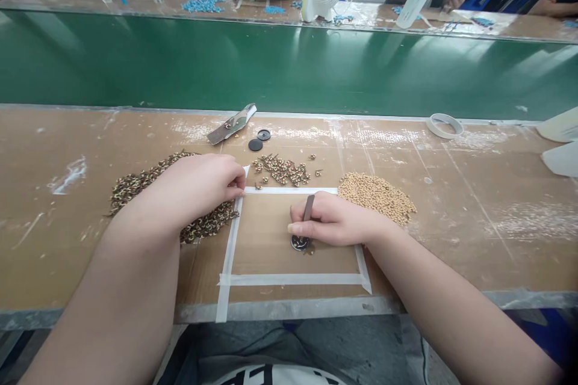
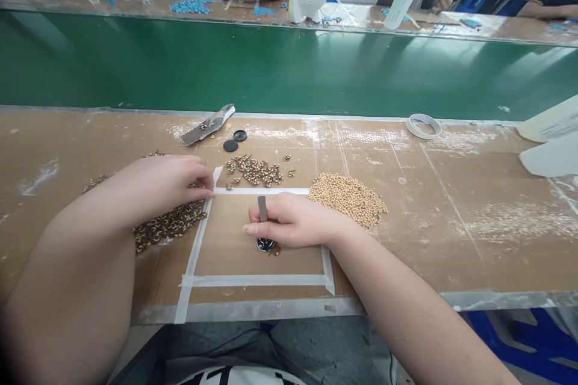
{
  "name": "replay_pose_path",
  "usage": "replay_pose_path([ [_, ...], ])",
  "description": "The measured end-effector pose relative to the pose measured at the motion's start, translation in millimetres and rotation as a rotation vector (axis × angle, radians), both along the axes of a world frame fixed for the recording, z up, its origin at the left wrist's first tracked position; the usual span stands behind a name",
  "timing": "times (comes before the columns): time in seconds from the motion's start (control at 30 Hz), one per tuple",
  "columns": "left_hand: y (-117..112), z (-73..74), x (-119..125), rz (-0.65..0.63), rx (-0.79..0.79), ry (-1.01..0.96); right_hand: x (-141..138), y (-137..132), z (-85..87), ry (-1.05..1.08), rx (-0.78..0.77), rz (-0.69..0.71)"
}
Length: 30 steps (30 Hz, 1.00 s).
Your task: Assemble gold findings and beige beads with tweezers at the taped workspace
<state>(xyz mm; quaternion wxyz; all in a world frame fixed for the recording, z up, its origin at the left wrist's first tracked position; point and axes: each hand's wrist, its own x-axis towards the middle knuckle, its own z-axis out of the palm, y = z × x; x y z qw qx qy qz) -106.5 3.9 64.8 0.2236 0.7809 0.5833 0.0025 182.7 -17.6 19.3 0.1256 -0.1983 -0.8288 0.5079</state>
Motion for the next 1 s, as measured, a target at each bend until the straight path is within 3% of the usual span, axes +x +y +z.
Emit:
replay_pose_path([
  [0.1, -0.8, 1.7, -1.3, -0.053, -0.023, 0.265, -1.1, 0.2, 1.2, -0.009, 0.007, 0.002],
  [0.3, -2.2, 1.2, 2.2, -0.068, -0.052, 0.410, -2.4, 0.5, 1.3, -0.025, 0.026, 0.011],
  [0.57, 0.1, 1.8, 1.3, -0.050, -0.012, 0.285, -0.1, 0.3, -1.2, 0.020, -0.022, -0.008],
  [0.77, -2.8, 9.0, 0.1, -0.073, -0.127, 0.165, 0.1, 0.9, 1.4, 0.017, -0.035, 0.004],
  [1.0, -7.4, 3.9, -0.6, -0.183, -0.164, 0.122, -0.4, 0.7, 1.3, -0.008, 0.000, 0.027],
])
